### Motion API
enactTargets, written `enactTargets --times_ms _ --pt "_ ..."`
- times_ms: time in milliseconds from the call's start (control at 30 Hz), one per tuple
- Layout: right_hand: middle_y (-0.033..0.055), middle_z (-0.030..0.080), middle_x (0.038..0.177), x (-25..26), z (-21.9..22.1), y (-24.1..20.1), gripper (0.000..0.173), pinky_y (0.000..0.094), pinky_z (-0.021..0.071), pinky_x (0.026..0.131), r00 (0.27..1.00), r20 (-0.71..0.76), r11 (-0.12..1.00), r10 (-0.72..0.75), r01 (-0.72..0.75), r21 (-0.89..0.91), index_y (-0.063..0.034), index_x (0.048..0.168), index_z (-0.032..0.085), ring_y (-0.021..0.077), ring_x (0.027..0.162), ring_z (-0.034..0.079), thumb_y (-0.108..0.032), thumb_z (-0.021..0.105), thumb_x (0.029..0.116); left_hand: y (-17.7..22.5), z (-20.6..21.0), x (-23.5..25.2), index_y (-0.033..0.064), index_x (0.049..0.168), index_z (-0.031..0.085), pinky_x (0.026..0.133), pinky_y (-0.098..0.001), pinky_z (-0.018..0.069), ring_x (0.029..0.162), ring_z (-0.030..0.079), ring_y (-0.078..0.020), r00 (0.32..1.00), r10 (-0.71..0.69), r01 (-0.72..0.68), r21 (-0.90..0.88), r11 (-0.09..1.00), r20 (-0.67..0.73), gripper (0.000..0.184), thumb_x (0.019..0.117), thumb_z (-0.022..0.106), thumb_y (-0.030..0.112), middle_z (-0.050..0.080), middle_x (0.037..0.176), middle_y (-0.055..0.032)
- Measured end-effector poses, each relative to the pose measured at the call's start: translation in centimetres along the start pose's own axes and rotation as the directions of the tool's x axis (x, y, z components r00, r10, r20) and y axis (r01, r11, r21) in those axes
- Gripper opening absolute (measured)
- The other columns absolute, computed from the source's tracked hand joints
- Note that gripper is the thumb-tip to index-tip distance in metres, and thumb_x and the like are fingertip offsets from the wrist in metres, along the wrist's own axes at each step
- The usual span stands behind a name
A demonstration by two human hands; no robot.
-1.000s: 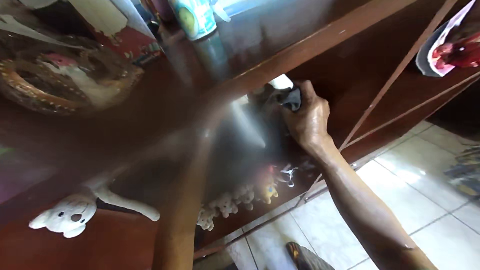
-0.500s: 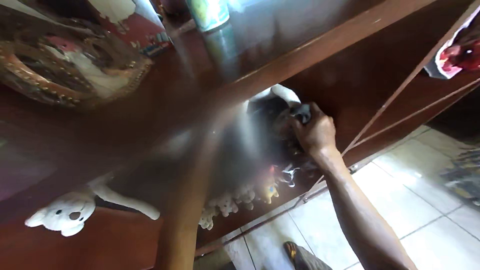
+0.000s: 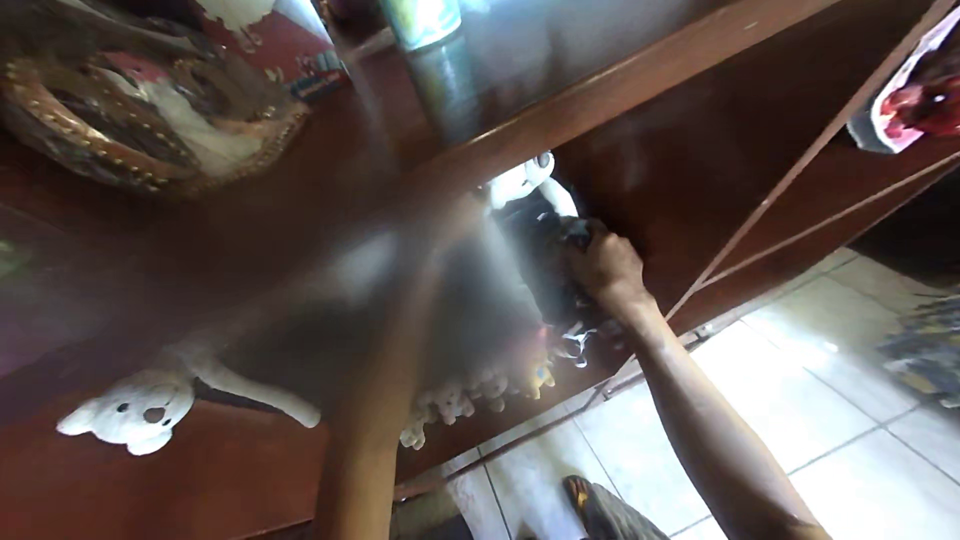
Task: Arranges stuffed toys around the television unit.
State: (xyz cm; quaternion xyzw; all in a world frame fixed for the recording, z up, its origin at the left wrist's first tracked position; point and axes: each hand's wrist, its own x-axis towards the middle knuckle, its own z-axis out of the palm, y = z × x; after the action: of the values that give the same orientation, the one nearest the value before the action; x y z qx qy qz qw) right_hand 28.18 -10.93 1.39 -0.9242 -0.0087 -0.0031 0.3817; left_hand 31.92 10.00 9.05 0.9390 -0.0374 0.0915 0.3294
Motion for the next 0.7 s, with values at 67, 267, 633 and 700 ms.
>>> enactTargets --times_ms 67,267,633,700 --pt "0.0312 0.068 0.099 -0.2 -0.4 0.0 0.052 0.0707 0.0485 0.076 0.999 -0.036 0.999 -0.016 0.017 0.029 -0.0048 0.141 0.053 0.0536 0.092 0.066 -0.032 0.067 0.0991 0.5 -0.6 -0.5 -0.0065 0.128 0.060 0.103 -0.0461 0.0490 0.115 0.064 -0.0289 0.997 -0.040 0.043 -0.064 0.997 0.060 0.031 0.1006 0.060 0.008 0.066 0.121 -0.0228" --pt "0.0297 0.069 0.099 -0.6 -0.7 0.4 0.057 0.0716 0.0480 0.074 0.995 -0.074 0.995 -0.071 0.075 0.060 -0.0111 0.146 0.051 0.0528 0.089 0.066 -0.032 0.070 0.0972 0.2 -1.1 -1.6 -0.0040 0.133 0.059 0.106 -0.0428 0.0472 0.120 0.061 -0.0249 0.996 -0.077 0.085 -0.159 0.984 0.051 0.033 0.1009 0.056 0.004 0.064 0.129 -0.0198" --pt "0.0043 0.065 0.126 -8.3 -0.8 6.2 0.057 0.0202 0.0537 0.095 0.863 -0.195 0.679 -0.466 0.490 0.547 0.0052 0.137 0.050 -0.0009 0.109 0.062 -0.032 0.065 0.0963 2.1 0.4 -16.8 0.0023 0.141 0.057 0.100 -0.0355 0.0549 0.121 0.063 -0.0195 0.834 0.209 -0.220 0.040 0.975 -0.511 0.039 0.1015 0.056 0.007 0.062 0.138 -0.0134" --pt "-0.0134 0.068 0.110 -11.8 0.4 8.0 0.044 0.0151 0.0566 0.081 0.888 0.055 0.646 -0.456 0.288 0.707 0.0002 0.131 0.054 -0.0104 0.091 0.063 -0.025 0.065 0.0969 0.6 0.8 -22.1 -0.0044 0.119 0.071 0.103 -0.0401 0.0534 0.119 0.066 -0.0244 0.753 0.208 -0.180 0.109 0.978 -0.624 0.027 0.0978 0.060 0.009 0.070 0.124 -0.0172"
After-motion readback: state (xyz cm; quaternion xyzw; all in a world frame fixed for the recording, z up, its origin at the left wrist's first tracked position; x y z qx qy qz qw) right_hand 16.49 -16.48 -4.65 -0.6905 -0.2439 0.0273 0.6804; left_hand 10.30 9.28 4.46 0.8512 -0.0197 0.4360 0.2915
